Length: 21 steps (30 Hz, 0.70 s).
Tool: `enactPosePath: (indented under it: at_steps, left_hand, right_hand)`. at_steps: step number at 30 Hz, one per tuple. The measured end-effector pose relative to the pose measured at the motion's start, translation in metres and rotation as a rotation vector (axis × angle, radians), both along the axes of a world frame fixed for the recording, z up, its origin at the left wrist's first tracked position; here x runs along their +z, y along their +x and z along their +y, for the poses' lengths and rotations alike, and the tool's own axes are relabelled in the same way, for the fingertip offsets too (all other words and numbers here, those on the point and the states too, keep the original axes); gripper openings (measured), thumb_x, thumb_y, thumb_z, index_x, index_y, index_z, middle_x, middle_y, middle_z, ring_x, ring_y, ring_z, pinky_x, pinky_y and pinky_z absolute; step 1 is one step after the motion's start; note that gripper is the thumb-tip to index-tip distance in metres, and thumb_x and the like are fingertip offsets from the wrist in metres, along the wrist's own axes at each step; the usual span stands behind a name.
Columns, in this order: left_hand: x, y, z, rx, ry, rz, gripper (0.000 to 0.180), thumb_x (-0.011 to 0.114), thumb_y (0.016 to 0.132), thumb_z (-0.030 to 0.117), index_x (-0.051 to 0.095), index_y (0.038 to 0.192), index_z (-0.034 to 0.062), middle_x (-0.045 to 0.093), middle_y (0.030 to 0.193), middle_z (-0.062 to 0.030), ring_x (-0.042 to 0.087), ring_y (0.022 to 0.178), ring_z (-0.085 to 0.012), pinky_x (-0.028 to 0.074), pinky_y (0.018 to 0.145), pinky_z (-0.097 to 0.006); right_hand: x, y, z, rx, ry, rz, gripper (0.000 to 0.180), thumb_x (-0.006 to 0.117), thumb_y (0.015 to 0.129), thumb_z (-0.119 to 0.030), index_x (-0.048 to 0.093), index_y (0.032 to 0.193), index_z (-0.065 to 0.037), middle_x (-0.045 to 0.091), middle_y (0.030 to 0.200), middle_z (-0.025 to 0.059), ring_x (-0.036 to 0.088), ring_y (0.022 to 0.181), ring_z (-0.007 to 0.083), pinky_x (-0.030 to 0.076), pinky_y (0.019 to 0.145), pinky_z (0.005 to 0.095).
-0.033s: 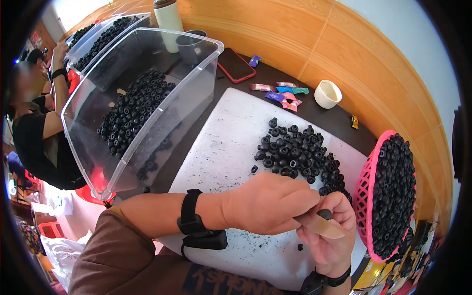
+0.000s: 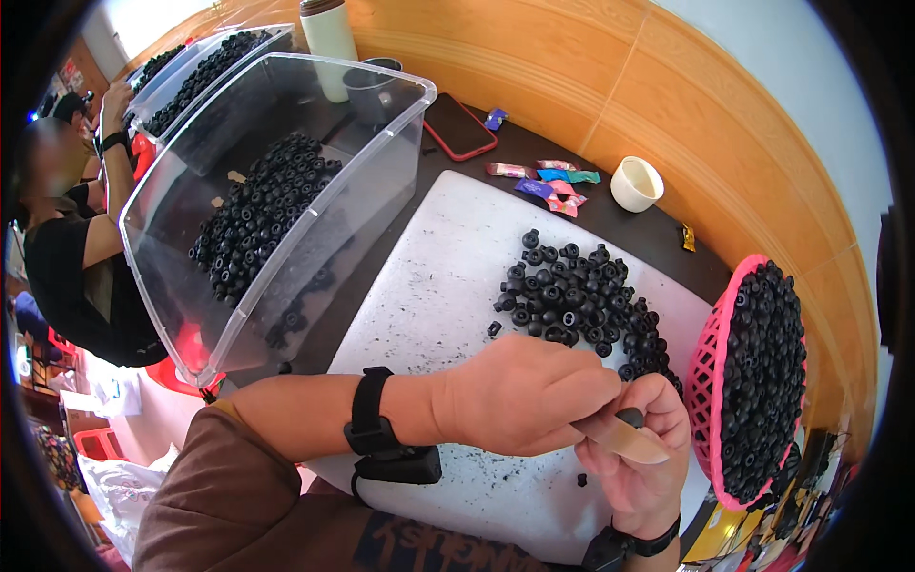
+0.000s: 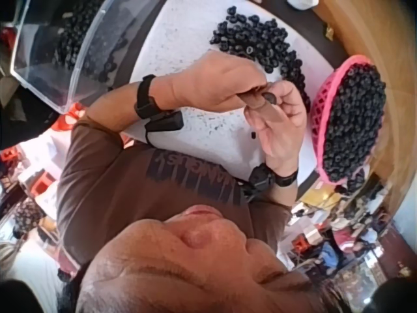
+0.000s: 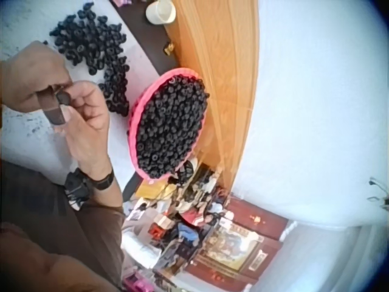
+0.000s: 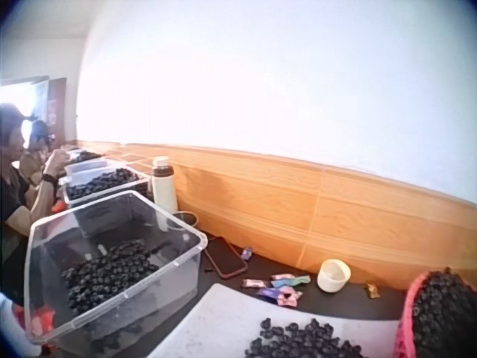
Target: Trimming flash or excess material from small black rubber components using a hand-held knife.
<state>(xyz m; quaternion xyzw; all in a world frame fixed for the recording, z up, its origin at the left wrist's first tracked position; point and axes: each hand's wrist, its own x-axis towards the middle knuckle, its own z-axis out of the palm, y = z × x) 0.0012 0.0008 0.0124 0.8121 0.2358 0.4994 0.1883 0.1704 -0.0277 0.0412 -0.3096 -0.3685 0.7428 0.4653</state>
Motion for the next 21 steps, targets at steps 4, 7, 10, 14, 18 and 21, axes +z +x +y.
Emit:
enactPosePath:
  at_steps: [4,7,10,14,18,21]
  left_hand:
    - [-0.002,0.001,0.000,0.022,0.018,-0.009,0.030,0.069,0.066,0.012,0.051,0.088,0.0032,0.051,0.065,-0.0062,0.052,0.050,-0.0223,0.040,0.042,-0.031]
    - [0.000,0.001,-0.001,0.010,0.015,-0.008,0.031,0.068,0.065,0.013,0.051,0.088,0.0031,0.049,0.065,-0.0058,0.051,0.050,-0.0222,0.040,0.042,-0.032]
    - [0.001,0.001,-0.001,0.025,0.021,-0.005,0.030,0.068,0.065,0.014,0.052,0.088,0.0031,0.048,0.064,-0.0055,0.050,0.050,-0.0223,0.040,0.042,-0.031]
    - [0.002,0.001,-0.002,0.049,0.017,0.014,0.030,0.068,0.064,0.014,0.052,0.086,0.0034,0.048,0.064,-0.0053,0.051,0.050,-0.0217,0.040,0.041,-0.031]
    - [0.002,0.002,-0.005,0.102,-0.041,0.117,0.025,0.064,0.067,0.009,0.051,0.087,0.0028,0.050,0.065,-0.0064,0.052,0.052,-0.0239,0.042,0.044,-0.033]
    - [0.003,0.002,0.013,0.171,-0.382,0.192,0.015,0.055,0.074,0.009,0.044,0.082,0.0038,0.052,0.069,-0.0093,0.056,0.061,-0.0302,0.044,0.050,-0.038]
  right_hand:
    - [-0.002,0.000,-0.001,0.014,0.033,0.058,0.024,0.064,0.077,-0.012,0.045,0.087,-0.003,0.055,0.075,0.0087,0.046,0.046,0.0114,0.037,0.041,0.0231]
    - [0.000,-0.003,-0.002,-0.024,0.054,0.019,0.022,0.063,0.076,-0.007,0.044,0.087,-0.003,0.054,0.074,0.0085,0.047,0.046,0.0110,0.036,0.040,0.0227]
    - [0.000,-0.003,-0.004,-0.053,0.052,0.003,0.023,0.064,0.074,-0.004,0.045,0.085,-0.003,0.054,0.075,0.0087,0.047,0.047,0.0112,0.036,0.040,0.0228]
    - [0.002,-0.002,-0.005,-0.052,0.053,-0.038,0.023,0.064,0.072,-0.003,0.045,0.085,-0.003,0.055,0.075,0.0094,0.048,0.047,0.0117,0.037,0.040,0.0225]
    - [0.003,-0.004,-0.013,-0.059,0.081,-0.148,0.022,0.065,0.070,0.000,0.047,0.083,-0.002,0.057,0.074,0.0127,0.050,0.048,0.0146,0.040,0.041,0.0236]
    - [0.008,-0.012,-0.030,0.327,0.389,-0.202,0.028,0.071,0.069,-0.008,0.047,0.081,-0.001,0.059,0.073,0.0158,0.051,0.049,0.0183,0.043,0.045,0.0269]
